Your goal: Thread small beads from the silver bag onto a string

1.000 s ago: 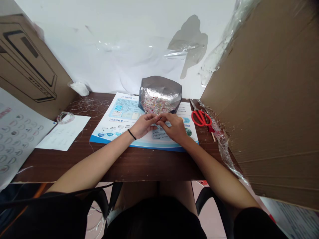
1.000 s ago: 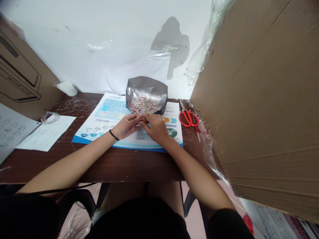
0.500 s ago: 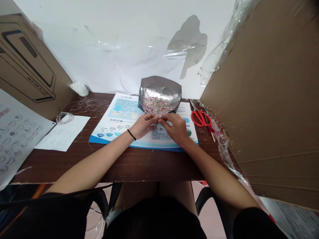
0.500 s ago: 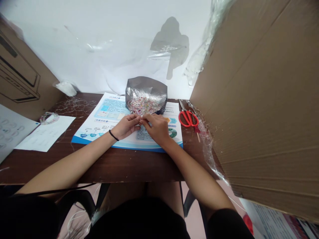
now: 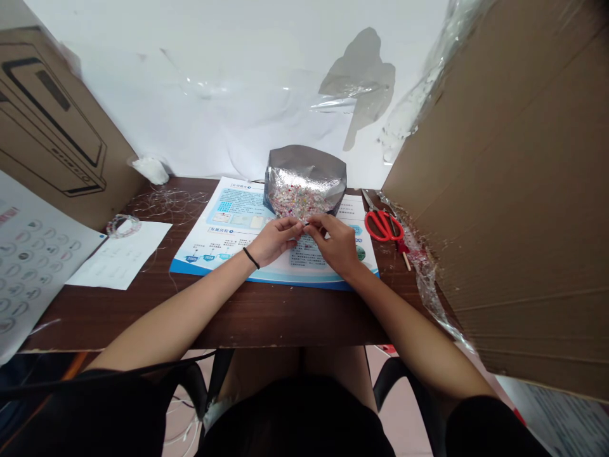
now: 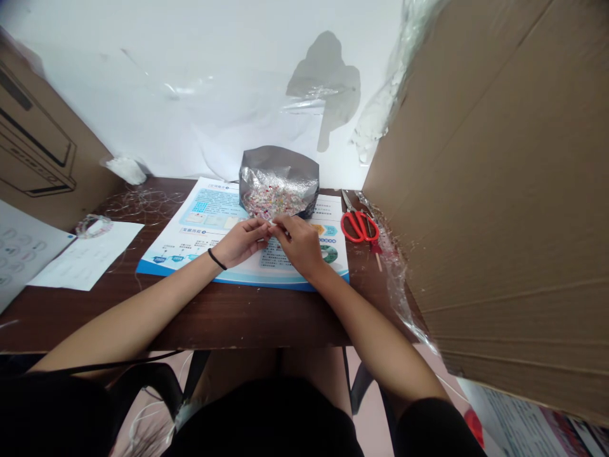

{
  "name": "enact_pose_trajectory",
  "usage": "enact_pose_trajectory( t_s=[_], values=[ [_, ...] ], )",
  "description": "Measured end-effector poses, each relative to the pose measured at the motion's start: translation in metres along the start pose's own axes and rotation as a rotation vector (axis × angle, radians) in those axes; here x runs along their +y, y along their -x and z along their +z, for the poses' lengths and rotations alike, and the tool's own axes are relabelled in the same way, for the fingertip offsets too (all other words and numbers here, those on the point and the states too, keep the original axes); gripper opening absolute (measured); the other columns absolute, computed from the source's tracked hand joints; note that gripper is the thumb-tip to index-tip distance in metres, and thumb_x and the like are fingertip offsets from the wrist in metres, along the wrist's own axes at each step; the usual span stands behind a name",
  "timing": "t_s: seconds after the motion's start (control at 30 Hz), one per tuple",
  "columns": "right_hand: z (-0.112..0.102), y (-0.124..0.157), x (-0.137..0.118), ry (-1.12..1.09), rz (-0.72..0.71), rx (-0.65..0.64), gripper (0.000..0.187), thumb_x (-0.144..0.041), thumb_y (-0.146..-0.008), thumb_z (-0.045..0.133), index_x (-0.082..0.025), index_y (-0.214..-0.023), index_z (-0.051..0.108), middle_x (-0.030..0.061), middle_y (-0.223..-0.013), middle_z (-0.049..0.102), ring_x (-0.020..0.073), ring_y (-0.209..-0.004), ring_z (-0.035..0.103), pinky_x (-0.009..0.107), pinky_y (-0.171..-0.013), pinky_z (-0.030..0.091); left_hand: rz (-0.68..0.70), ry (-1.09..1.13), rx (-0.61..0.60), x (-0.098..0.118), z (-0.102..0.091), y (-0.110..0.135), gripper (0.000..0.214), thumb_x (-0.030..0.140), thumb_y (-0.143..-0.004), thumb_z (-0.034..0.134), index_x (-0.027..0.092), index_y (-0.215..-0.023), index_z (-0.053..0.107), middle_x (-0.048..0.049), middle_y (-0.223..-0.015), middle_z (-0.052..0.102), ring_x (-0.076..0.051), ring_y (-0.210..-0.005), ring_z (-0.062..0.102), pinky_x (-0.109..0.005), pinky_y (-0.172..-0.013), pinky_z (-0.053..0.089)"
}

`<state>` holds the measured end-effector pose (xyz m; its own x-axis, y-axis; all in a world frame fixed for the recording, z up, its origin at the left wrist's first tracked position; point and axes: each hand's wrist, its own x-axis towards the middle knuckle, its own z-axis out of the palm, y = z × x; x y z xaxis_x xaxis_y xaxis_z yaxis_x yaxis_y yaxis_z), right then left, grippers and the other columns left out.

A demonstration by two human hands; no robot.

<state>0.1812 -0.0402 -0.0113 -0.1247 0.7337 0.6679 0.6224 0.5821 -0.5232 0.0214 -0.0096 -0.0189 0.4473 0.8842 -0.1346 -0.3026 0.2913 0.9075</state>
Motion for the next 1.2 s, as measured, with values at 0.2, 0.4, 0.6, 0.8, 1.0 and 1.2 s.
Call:
enact_pose_trajectory(
  t_s=[0.2, 0.4, 0.6, 0.8, 1.0, 1.2],
  values=[
    [0.0005, -0.0007, 0.0, 0.03, -0.134, 0.007, 0.012, -0.026, -0.087, 0.051, -0.021, -0.087, 0.061, 0.0023, -0.079, 0.065, 0.0136, -0.075, 0.058, 0.028, -0.07, 0.047, 0.016, 0.014, 0.007, -0.0008, -0.0013, -0.0008, 0.022, 0.03, -0.067, 0.073, 0.014, -0.075, 0.061, 0.002, -0.068, 0.054, -0.006, -0.064, 0.049, -0.02, -0.061, 0.038],
    [0.0004, -0.0016, -0.0014, 0.04, -0.149, 0.001, 0.014, -0.024, -0.088, 0.049, -0.02, -0.084, 0.061, 0.0038, -0.078, 0.066, 0.0147, -0.076, 0.057, 0.029, -0.07, 0.046, -0.003, 0.036, 0.027, -0.0028, -0.003, -0.0021, 0.017, 0.024, -0.067, 0.073, 0.013, -0.076, 0.063, 0.0011, -0.07, 0.055, -0.006, -0.064, 0.05, -0.02, -0.059, 0.037],
    [-0.0012, -0.0011, -0.0018, 0.064, -0.109, -0.021, 0.017, -0.027, -0.088, 0.047, -0.02, -0.083, 0.061, 0.0049, -0.079, 0.065, 0.0157, -0.077, 0.056, 0.03, -0.07, 0.046, -0.012, 0.056, 0.037, -0.0012, -0.0015, -0.0012, 0.018, 0.024, -0.065, 0.074, 0.012, -0.077, 0.067, -0.0004, -0.07, 0.058, -0.006, -0.065, 0.051, -0.02, -0.061, 0.039],
    [-0.0018, -0.0011, -0.001, 0.066, -0.158, -0.001, 0.017, -0.026, -0.089, 0.047, -0.018, -0.085, 0.061, 0.0054, -0.078, 0.065, 0.0152, -0.075, 0.056, 0.029, -0.071, 0.046, 0.016, 0.023, 0.049, -0.0018, 0.0001, -0.0003, 0.016, 0.026, -0.066, 0.073, 0.013, -0.074, 0.068, -0.0001, -0.068, 0.058, -0.005, -0.064, 0.051, -0.02, -0.061, 0.04],
    [0.0001, -0.0002, 0.0027, 0.084, -0.144, -0.05, 0.016, -0.028, -0.088, 0.049, -0.019, -0.086, 0.061, 0.0037, -0.077, 0.065, 0.0143, -0.072, 0.057, 0.028, -0.068, 0.045, 0.153, -0.181, 0.107, -0.0035, -0.0009, -0.001, 0.021, 0.032, -0.063, 0.074, 0.012, -0.063, 0.066, 0.0011, -0.056, 0.053, -0.005, -0.054, 0.043, -0.02, -0.053, 0.033],
    [0.0029, 0.0011, 0.0038, 0.106, -0.125, -0.063, 0.017, -0.029, -0.087, 0.049, -0.018, -0.087, 0.061, 0.0037, -0.077, 0.066, 0.0132, -0.069, 0.057, 0.026, -0.064, 0.044, 0.215, -0.365, 0.186, -0.0004, 0.0015, 0.0031, 0.023, 0.035, -0.067, 0.07, 0.013, -0.062, 0.064, 0.0009, -0.053, 0.052, -0.005, -0.05, 0.042, -0.02, -0.048, 0.031]
  ],
)
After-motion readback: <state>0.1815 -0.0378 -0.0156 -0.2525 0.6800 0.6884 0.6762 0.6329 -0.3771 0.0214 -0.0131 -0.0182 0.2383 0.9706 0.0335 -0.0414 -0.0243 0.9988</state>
